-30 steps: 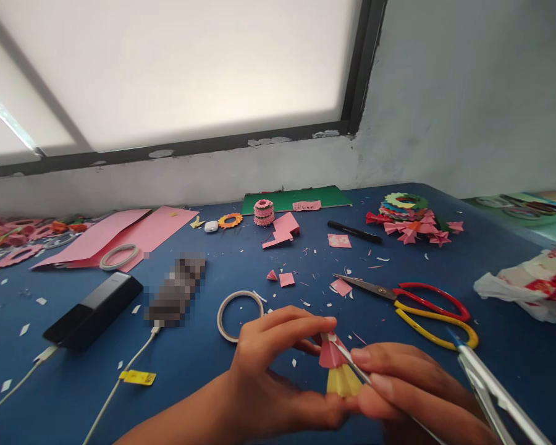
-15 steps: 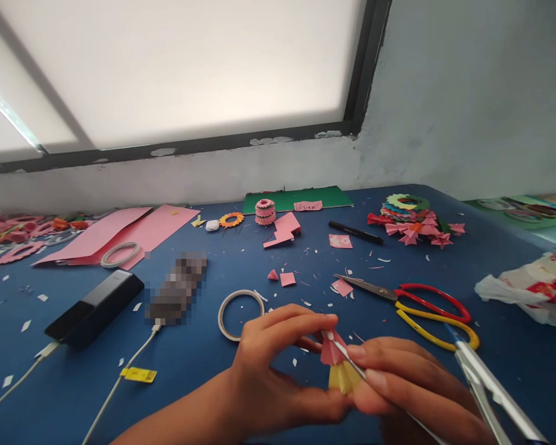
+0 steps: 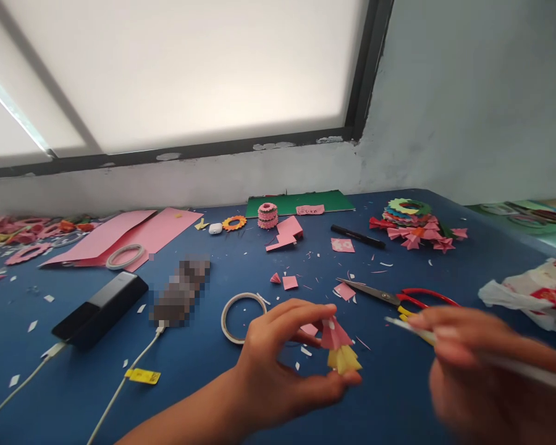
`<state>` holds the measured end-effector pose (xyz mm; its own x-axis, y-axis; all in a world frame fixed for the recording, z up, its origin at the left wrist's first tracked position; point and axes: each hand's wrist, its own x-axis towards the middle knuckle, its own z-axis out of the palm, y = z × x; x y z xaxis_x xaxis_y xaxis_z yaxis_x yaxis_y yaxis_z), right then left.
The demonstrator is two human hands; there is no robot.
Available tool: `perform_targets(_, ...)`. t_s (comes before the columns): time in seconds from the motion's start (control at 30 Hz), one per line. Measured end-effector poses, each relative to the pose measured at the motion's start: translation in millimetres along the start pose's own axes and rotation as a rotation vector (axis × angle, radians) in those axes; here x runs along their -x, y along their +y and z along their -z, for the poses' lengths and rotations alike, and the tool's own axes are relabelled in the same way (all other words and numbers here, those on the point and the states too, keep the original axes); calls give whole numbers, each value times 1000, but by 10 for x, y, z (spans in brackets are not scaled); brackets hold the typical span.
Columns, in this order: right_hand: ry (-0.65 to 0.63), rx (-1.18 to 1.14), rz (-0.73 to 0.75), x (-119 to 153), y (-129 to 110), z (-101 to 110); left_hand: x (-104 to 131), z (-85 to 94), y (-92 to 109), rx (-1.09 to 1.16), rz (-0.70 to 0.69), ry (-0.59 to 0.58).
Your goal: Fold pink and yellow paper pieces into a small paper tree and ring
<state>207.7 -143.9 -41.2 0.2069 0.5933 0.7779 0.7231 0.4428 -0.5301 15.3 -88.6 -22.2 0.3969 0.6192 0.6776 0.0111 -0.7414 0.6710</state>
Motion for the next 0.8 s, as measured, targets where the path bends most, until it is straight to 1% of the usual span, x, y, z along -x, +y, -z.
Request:
perform_targets(0.03,-39,64,-105,-126,48,26,-2,3,-10,1,33,-7)
perform_targets(0.07,-211,132,-186,-266,112,43,-6,6,-23,2,61,-12)
perform_targets(0.1,-468,152,-238,-413,191,47,-12,8,-40,-1,87,-13)
perform_targets(0.13,-749,141,-259,-555,283,37,-18,10,-58,-10,109,-13)
perform_targets(0.17,-1003,132,-264,-684,384,11,-24,12,-79,-23,129,-12)
perform_targets(0.2,-1164,177,-263,-796,490,-30,-31,15,-99,-41,143,-12)
perform_targets(0.23,-1259,274,-273,-887,595,-83,-38,18,-118,-62,157,-10)
perform_targets(0.3,-1309,373,-301,-1007,792,-210,-52,26,-149,-104,184,-10)
perform_targets(0.43,-1278,546,-362,-1082,1076,-442,-77,40,-179,-114,214,-23)
perform_targets(0.53,-1213,603,-400,-1086,1144,-511,-81,50,-183,-93,242,-61)
perform_targets(0.6,-1149,579,-406,-1065,1089,-496,-72,59,-181,-109,247,-95)
perform_targets(0.67,-1076,502,-381,-992,943,-439,-59,68,-173,-160,214,-114)
perform_targets(0.73,-1037,315,-346,-852,731,-358,-51,67,-157,-233,148,-125)
perform_targets(0.77,-1063,143,-338,-761,614,-317,-53,61,-147,-268,103,-130)
perform_targets(0.8,-1065,-266,-418,-664,500,-280,-60,49,-136,-300,50,-132)
